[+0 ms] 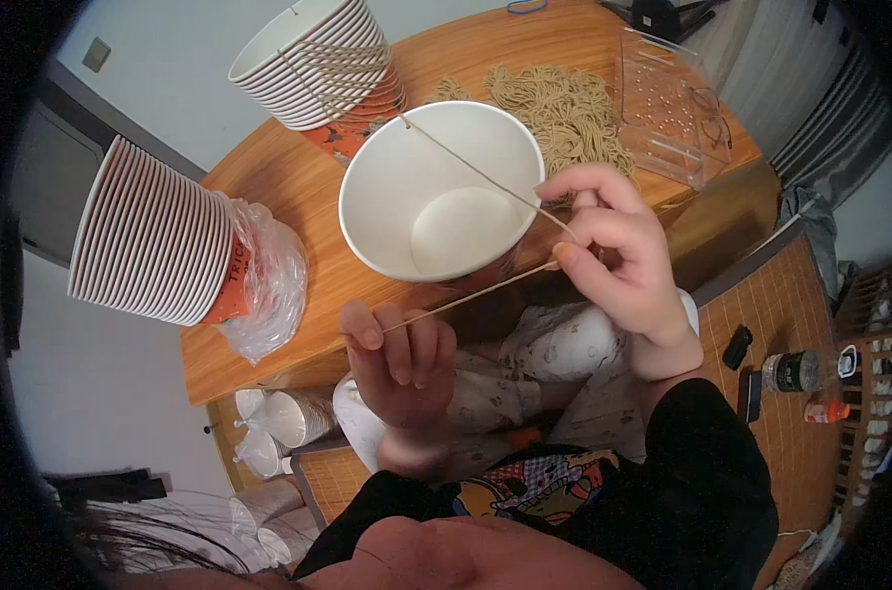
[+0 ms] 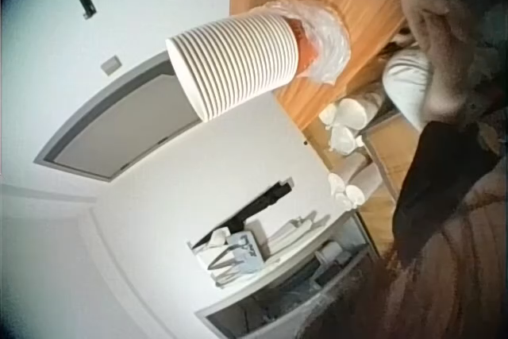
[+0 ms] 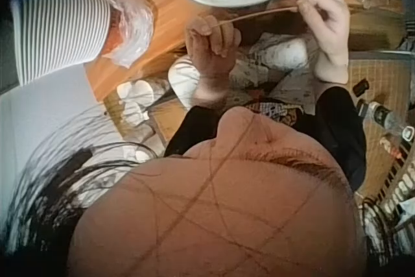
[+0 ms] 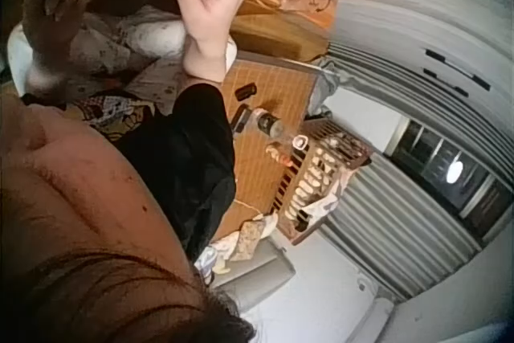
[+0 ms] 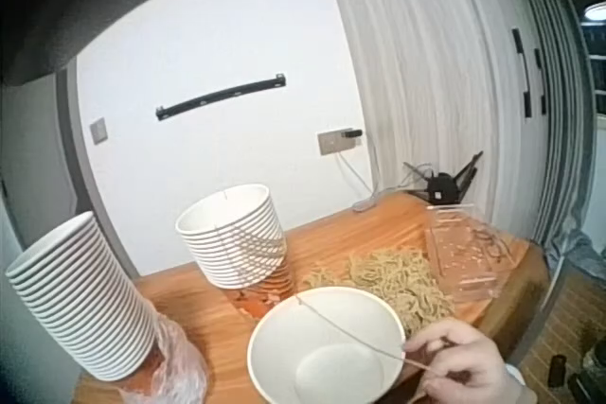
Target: Threading and knotting strings through pre-punched holes in paper buckets to create handles.
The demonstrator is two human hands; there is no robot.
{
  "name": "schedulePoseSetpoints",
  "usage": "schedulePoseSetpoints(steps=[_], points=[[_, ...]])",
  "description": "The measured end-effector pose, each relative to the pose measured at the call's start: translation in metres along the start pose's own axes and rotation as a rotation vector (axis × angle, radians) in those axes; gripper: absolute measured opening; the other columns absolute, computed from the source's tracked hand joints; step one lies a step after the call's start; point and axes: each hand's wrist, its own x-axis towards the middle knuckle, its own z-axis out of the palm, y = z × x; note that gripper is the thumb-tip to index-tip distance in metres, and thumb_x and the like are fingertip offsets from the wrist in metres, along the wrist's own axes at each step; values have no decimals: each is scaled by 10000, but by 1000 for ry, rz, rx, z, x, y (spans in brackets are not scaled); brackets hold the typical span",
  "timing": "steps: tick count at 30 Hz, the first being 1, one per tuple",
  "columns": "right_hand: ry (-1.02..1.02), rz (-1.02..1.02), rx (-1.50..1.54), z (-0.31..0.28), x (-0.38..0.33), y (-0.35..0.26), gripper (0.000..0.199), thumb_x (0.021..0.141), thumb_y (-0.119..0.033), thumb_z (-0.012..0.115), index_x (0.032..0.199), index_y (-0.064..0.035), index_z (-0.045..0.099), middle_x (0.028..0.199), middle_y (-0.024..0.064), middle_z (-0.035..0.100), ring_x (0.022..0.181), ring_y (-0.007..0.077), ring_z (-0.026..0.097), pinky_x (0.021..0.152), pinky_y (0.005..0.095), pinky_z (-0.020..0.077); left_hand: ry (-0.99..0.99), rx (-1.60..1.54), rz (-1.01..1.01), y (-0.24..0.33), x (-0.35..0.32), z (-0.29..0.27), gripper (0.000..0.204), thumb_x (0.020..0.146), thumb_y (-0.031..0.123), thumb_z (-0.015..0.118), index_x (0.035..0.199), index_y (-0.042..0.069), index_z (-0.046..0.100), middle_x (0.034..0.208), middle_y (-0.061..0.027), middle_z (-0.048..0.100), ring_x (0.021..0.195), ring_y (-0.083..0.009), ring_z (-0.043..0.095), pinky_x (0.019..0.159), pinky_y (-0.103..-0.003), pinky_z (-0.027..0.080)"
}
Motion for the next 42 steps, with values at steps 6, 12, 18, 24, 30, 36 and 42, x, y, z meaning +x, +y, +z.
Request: schedulePoseSetpoints(steps=[6, 12, 18, 24, 30, 36, 42], points=[[80, -2, -187, -9, -1, -2, 175, 750, -50, 619, 646, -24, 480, 960, 115, 577, 685, 159, 469, 667, 269, 383, -22, 74, -32, -5, -1, -1, 244, 1024, 293, 408, 881, 102, 460, 612, 1, 429, 498, -109, 365, 477, -258, 293], [3, 80, -517, -22, -4, -24, 265, 670, -60, 704, 607, -42, 447, 677, 86, 525, 675, 234, 499, 640, 297, 377, -20, 237, -163, -14, -6, 0, 306, 1008, 297, 428, 817, 58, 445, 617, -16, 409, 513, -112, 330, 496, -258, 282], [-72, 29, 134, -1, -17, -21, 293, 709, -13, 787, 923, -56, 591, 952, 84, 686, 663, 133, 562, 613, 237, 447, -70, 401, -320, -29, -9, 3, 292, 1007, 272, 439, 851, 27, 464, 688, -24, 440, 569, -99, 360, 511, -243, 289], [-224, 206, 423, 21, -22, -9, 365, 820, 24, 707, 1084, -48, 465, 1041, 129, 691, 719, 74, 614, 558, 186, 442, -15, 449, -402, -32, -15, 4, 256, 1000, 271, 474, 955, 24, 526, 769, -11, 503, 652, -72, 440, 577, -209, 351], [-119, 193, 739, 27, -19, -1, 434, 802, 21, 733, 983, -70, 349, 890, 138, 714, 815, 112, 664, 581, 176, 440, -85, 500, -328, -24, -12, 9, 179, 978, 179, 504, 988, 14, 571, 791, -21, 552, 673, -82, 487, 609, -218, 394], [-112, 194, 577, 19, -19, -3, 556, 720, 44, 799, 910, -84, 292, 791, 118, 694, 781, 93, 662, 589, 162, 447, -240, 969, -122, -15, -5, 4, 122, 789, -17, 630, 907, 12, 629, 722, -103, 590, 609, -217, 564, 544, -292, 424], [-108, 136, 661, 20, -18, 4, 578, 700, 48, 811, 901, -96, 289, 774, 120, 678, 802, 126, 683, 586, 158, 465, -311, 1155, 133, -20, 2, 7, 119, 661, 23, 700, 722, 44, 600, 584, -71, 532, 485, -237, 499, 455, -321, 372]])
